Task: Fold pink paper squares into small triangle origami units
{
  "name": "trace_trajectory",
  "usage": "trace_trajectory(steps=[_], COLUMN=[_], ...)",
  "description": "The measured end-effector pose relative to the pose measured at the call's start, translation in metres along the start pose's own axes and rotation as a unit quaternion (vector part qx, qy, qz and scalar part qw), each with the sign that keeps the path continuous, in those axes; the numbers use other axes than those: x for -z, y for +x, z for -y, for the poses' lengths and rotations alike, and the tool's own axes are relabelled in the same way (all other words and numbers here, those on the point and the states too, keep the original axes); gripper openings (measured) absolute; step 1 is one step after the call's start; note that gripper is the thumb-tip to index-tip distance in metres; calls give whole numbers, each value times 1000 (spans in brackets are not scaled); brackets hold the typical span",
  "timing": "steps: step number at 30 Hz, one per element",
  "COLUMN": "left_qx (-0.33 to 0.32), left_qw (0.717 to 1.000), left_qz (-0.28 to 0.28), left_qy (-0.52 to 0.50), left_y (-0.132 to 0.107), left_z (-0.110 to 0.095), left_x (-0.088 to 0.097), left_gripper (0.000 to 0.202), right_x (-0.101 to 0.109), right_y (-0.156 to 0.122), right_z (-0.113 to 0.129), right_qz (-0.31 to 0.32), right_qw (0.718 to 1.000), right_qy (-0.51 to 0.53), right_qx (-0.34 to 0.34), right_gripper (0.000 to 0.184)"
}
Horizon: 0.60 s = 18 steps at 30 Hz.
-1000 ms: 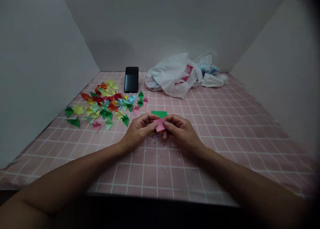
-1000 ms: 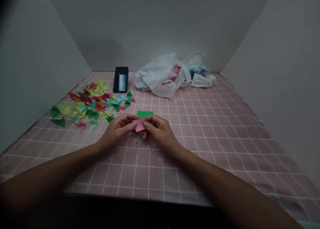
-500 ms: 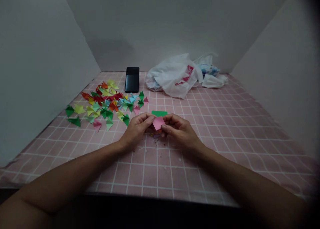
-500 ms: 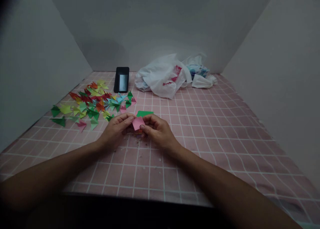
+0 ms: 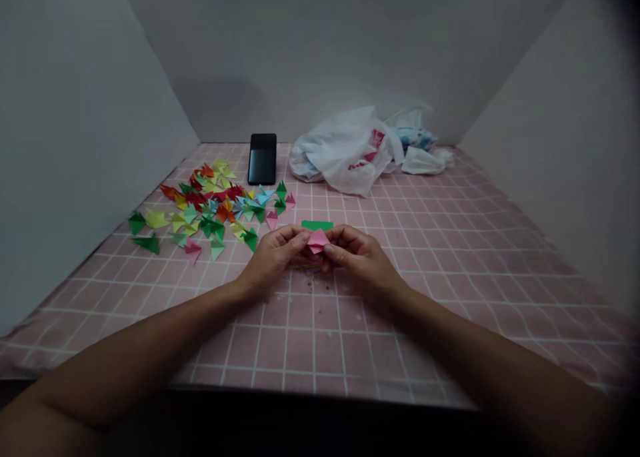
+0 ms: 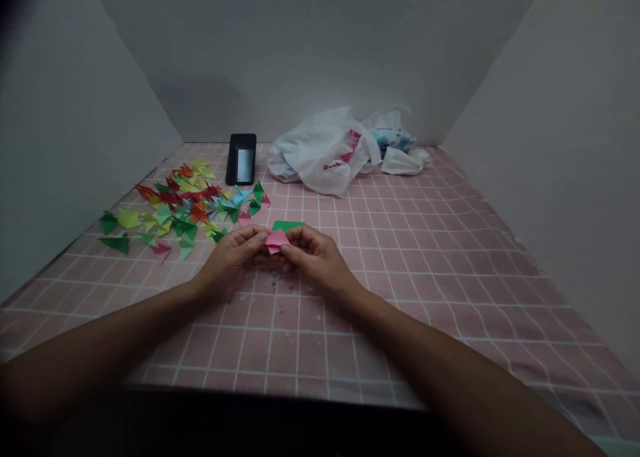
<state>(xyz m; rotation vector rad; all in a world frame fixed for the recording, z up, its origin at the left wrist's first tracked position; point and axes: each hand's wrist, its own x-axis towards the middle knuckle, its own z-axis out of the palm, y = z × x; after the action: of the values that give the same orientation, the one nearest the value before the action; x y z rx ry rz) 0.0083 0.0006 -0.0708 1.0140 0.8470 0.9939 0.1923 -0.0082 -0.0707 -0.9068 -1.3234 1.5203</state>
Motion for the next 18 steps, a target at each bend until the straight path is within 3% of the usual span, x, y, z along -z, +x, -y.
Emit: trace_trajectory(steps=[10,18], left_qx=[-30,-78], left_qw=[998,991], left_qz=[42,1], left_qy=[22,106], left_y=[0,-5], left_z=[1,-3], left_x=[-1,-5], left_gripper=[28,20], right_x=[-2,-8], right_y=[-1,-3], right_z=[-5,-7], right_qz=[-37,-17], right_qw=[999,999], right_qy=[-6,24], right_qx=[25,32], right_gripper=[27,28])
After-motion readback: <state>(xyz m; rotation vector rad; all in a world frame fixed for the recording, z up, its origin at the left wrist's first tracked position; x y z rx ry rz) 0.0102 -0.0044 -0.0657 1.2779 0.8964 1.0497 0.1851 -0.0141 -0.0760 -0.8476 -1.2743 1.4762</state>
